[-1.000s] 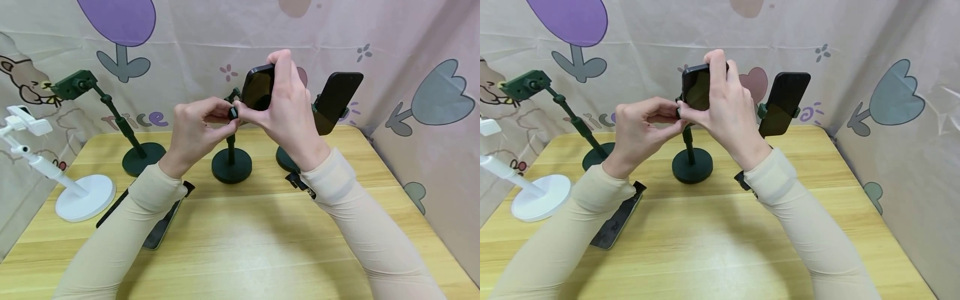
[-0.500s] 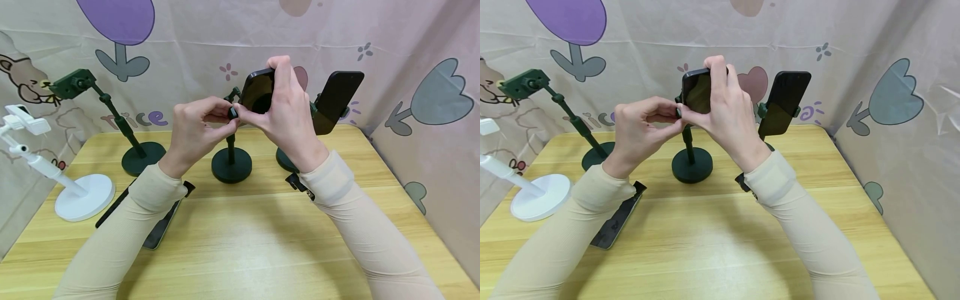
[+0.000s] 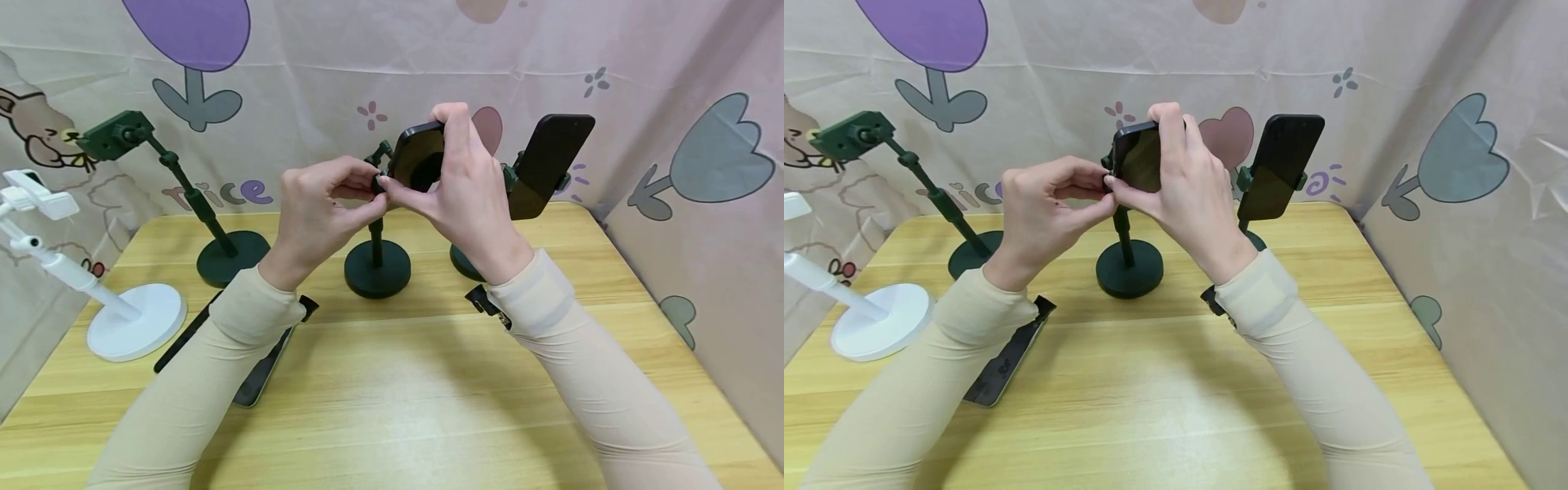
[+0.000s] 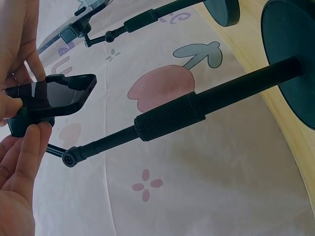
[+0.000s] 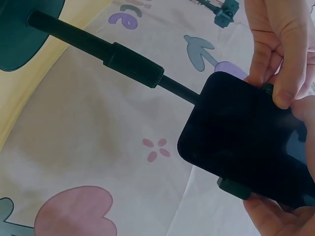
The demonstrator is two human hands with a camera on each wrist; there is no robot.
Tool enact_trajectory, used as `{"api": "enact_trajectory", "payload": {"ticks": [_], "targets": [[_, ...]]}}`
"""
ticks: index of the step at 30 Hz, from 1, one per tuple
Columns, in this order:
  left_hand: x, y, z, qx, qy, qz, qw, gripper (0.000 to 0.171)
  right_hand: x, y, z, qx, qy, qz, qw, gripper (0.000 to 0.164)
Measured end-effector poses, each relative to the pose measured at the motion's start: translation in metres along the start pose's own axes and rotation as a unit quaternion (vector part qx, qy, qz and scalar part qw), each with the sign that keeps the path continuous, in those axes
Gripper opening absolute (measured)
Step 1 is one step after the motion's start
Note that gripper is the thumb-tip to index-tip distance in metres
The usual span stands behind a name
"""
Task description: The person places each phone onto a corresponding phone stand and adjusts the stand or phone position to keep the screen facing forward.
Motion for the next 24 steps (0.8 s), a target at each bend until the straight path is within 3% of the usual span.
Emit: {"api": "enact_trajectory", "payload": {"ticks": [8, 14, 19, 24], "targets": [[-0.002, -0.015, -0.006, -0.011, 0.002, 0.003, 0.9999, 0.013, 0.0, 0.002, -0.002, -0.007, 0.002, -0.016, 1.0, 0.078], [-0.002, -0.023, -0.009, -0.001, -0.004, 0.011, 0.9999, 0.018, 0.005, -0.004, -0.003, 0.007, -0.015, 0.05, 0.999, 0.079], [0.004, -0.01, -0.003, 0.004, 0.0, -0.019, 0.9998, 0.017, 0.014, -0.012, -0.003, -0.029, -0.042, 0.123, 0.991, 0.089], [0.009, -0.008, -0.001, 0.012, -0.004, -0.031, 0.9994, 0.017, 0.015, -0.011, -0.007, -0.087, -0.071, 0.151, 0.982, 0.093]]}}
Point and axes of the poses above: each hand's wrist, its own z-axis towards the middle knuckle, its own x-axis out of the back of the hand, y = z × x, the point moved 5 cm from there along z, towards the middle knuckle, and after that the axes turned 11 degrees about y, right-handed, at the moved point
